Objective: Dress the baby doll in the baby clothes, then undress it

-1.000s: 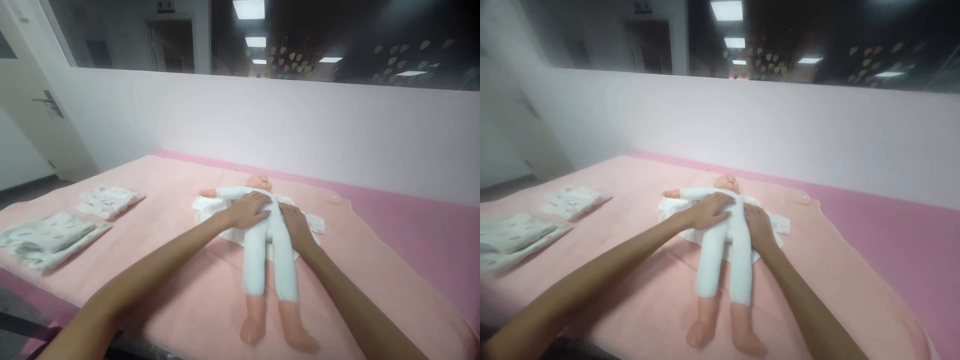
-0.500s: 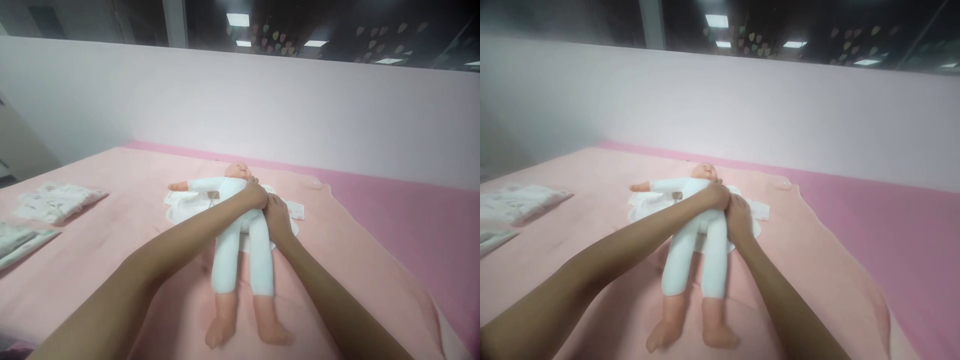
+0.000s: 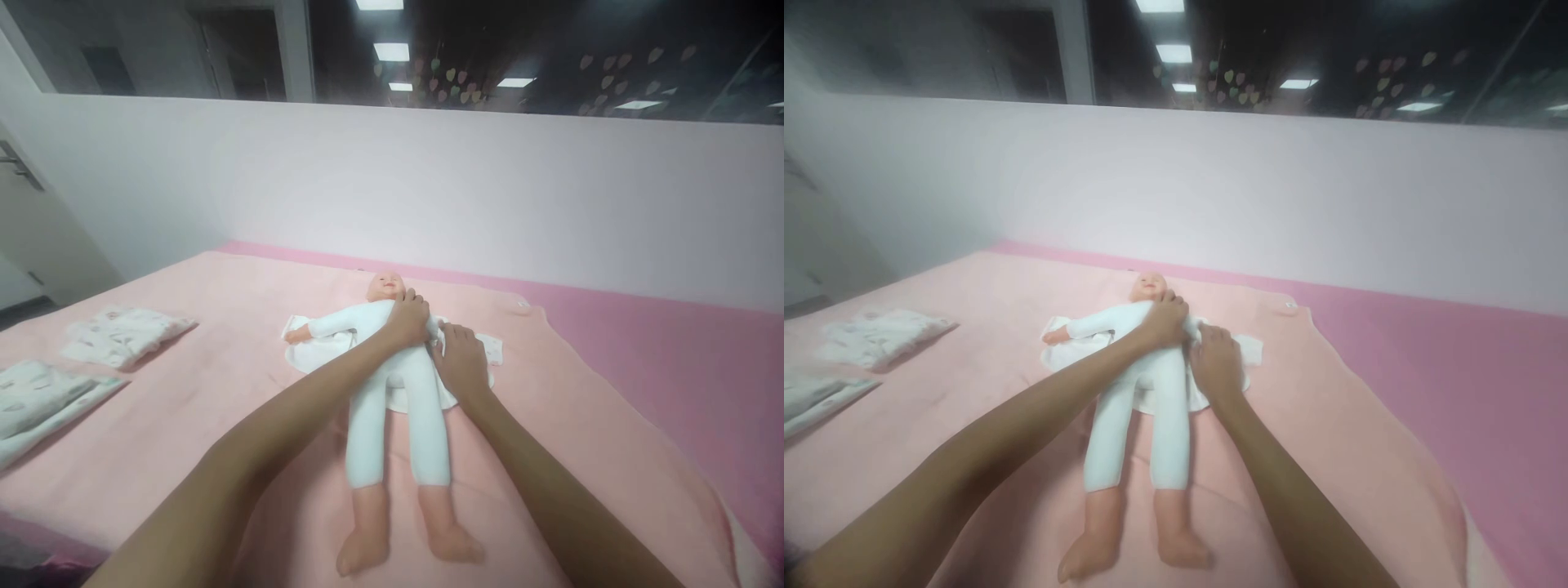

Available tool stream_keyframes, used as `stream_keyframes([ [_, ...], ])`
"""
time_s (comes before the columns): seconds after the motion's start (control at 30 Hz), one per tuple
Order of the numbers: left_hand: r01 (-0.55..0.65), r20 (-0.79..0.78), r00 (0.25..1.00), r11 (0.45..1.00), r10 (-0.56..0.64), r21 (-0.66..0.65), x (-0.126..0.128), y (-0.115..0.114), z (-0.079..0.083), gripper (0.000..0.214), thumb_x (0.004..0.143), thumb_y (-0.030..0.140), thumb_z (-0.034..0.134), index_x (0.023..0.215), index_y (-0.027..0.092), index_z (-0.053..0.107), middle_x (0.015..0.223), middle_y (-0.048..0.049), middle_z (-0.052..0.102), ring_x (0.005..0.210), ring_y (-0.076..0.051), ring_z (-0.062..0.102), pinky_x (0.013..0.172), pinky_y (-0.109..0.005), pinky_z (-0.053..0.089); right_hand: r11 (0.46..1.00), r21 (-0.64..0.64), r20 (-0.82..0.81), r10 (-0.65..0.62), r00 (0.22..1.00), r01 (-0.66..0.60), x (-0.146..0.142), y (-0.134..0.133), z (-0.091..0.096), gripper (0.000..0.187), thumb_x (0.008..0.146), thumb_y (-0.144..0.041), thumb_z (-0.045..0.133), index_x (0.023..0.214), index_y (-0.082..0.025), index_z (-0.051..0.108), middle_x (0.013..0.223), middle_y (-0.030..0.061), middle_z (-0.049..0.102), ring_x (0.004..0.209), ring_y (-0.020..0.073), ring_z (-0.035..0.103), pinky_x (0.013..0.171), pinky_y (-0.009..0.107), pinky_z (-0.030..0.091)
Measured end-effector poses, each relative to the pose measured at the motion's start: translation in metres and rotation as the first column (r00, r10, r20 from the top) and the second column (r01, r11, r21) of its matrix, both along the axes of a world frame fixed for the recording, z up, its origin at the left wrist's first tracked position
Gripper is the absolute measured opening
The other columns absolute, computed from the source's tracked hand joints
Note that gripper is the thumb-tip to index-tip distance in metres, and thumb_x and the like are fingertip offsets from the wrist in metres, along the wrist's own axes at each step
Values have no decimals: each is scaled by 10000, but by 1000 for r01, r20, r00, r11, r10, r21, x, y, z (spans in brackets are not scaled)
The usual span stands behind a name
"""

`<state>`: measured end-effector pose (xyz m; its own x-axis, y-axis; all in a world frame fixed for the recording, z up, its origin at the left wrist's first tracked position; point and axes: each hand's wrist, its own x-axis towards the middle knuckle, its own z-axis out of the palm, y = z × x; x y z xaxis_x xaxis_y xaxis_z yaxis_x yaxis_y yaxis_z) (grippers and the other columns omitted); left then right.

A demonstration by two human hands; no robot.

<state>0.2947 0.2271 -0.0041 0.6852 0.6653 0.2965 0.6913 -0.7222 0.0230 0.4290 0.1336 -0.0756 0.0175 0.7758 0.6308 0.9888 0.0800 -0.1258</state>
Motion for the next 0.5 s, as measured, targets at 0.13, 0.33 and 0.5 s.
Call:
stream_keyframes([
  [0.13,-17,23,1000,999,16,29,-11,-7,8,327,794,256,686,1092,123,652,1210,-198,650,1208,-361,506,1090,-498,365,998,-27,23,-57,998,58,6,2,-5,346,967,-221,488,1304,-167,547,1100,151,674,1014,347,578,813,431,430],
  [0.33,-19,215,976,1000,19,-3,-29,-14,11,265,811,230,653,1068,178,612,1166,-150,659,1120,-334,584,995,-455,456,993,-19,2,-113,994,113,10,6,-12,283,940,-243,512,1210,-161,526,1018,157,657,944,338,592,747,409,425],
  [0.5,-49,372,927,999,46,0,-45,-19,13,261,836,243,627,1089,198,585,1157,-120,662,1109,-307,603,994,-426,472,975,-65,-72,-216,974,212,15,8,-21,174,944,-289,534,1077,-177,530,927,140,636,819,308,589,710,400,412],
])
